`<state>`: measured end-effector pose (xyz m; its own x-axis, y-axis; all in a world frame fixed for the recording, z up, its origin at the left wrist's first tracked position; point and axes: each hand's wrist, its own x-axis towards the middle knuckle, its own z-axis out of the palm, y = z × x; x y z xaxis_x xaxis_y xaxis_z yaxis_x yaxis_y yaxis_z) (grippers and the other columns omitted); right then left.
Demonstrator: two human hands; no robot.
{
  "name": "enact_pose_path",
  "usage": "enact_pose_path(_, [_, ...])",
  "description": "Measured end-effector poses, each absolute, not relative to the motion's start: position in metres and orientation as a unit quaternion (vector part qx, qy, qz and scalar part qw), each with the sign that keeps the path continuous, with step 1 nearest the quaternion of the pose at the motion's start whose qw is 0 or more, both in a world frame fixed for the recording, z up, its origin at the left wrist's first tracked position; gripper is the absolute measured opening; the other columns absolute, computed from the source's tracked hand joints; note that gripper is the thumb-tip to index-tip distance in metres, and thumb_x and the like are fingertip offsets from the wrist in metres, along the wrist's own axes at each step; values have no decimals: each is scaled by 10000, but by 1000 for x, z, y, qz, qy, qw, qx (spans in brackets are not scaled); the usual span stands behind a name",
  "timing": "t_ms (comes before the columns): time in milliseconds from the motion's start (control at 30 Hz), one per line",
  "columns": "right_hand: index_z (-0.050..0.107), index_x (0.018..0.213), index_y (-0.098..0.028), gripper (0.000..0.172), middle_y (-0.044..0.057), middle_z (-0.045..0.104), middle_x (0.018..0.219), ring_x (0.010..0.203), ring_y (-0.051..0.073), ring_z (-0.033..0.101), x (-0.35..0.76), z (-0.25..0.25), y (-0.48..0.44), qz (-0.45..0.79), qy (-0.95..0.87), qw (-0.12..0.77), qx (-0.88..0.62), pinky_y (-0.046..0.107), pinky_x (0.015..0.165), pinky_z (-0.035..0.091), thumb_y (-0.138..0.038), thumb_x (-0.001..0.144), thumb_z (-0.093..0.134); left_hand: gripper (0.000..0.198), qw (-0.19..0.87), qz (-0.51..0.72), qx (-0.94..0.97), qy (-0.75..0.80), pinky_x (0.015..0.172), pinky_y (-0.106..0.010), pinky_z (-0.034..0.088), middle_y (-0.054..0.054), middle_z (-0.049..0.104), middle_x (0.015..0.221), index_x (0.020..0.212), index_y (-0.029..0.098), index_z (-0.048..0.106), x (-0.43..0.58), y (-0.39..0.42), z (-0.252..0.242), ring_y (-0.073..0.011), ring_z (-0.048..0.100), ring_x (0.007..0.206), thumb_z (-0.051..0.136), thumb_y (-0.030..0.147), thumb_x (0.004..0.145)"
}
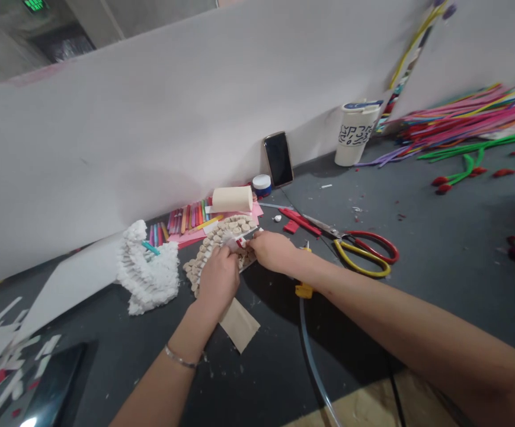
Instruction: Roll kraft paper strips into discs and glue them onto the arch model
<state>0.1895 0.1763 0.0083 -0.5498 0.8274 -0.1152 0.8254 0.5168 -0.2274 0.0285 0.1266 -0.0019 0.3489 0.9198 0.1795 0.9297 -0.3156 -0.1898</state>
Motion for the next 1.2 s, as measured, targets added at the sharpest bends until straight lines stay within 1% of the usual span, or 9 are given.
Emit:
enact_pose_path(67, [615,1149,-145,270,82,643,1140,979,200,644,190,11,175,130,-871,-2,-474,400,833,554,-320,944,594,303,125,-6,-805,-580,803,-348,490,-115,646,968,917,152,711,30,127,1,-255,583,968,410,153,944])
enact_pose_path(133, [616,1144,-144,268,81,642,1139,973,198,645,191,13,174,132,-870,-6,-474,396,826,557,-321,944,594,304,125,10,-796,-591,791,-335,479,-116,642,989,965,143,699,33,127,4,-250,586,964,399,110,930])
enact_pose_path(200, [616,1143,-146,265,81,640,1147,980,199,643,191,15,173,133,-871,-7,-473,398,830,556,-320,945,592,324,134,26,-786,-603,764,-337,468,-131,637,1017,1040,125,679,37,128,9,-264,584,972,388,67,910])
enact_pose_path(267, [612,1156,-150,272,82,637,1157,991,203,641,192,16,172,136,-871,-6,-472,404,839,553,-321,946,591,335,147,41,-776,-612,742,-351,452,-151,631,1045,1070,113,670,41,130,14,-289,573,996,384,58,903])
enact_pose_path(367, [603,1177,-152,289,85,633,1164,990,204,641,192,17,172,142,-870,-6,-472,405,837,554,-325,946,590,315,166,59,-768,-615,740,-372,432,-162,627,1047,1001,117,693,45,135,19,-317,556,1014,393,84,909])
enact_pose_path(567, [606,1169,-148,289,87,631,1170,989,203,641,193,21,172,158,-866,-11,-474,403,837,554,-328,942,596,292,182,75,-765,-614,771,-402,409,-144,639,968,881,145,721,46,140,20,-323,559,981,432,137,915])
enact_pose_path(733, [602,1177,-148,297,89,626,1181,997,207,639,194,21,172,165,-865,-6,-474,407,839,553,-328,941,598,278,187,69,-759,-619,806,-416,395,-150,650,971,893,138,717,49,144,17,-329,560,997,440,151,913])
enact_pose_path(933, [602,1178,-147,299,90,626,1182,1002,209,638,194,17,173,170,-867,0,-468,412,846,550,-328,940,598,281,184,53,-749,-634,824,-412,389,-135,665,966,868,150,702,51,142,13,-315,576,990,427,106,898])
enact_pose_path(1200, [597,1187,-150,305,90,621,1192,1005,210,636,192,18,172,173,-865,-3,-471,412,843,552,-328,940,598,288,176,30,-736,-653,846,-409,401,-135,684,980,907,147,698,52,146,9,-298,592,986,414,101,901])
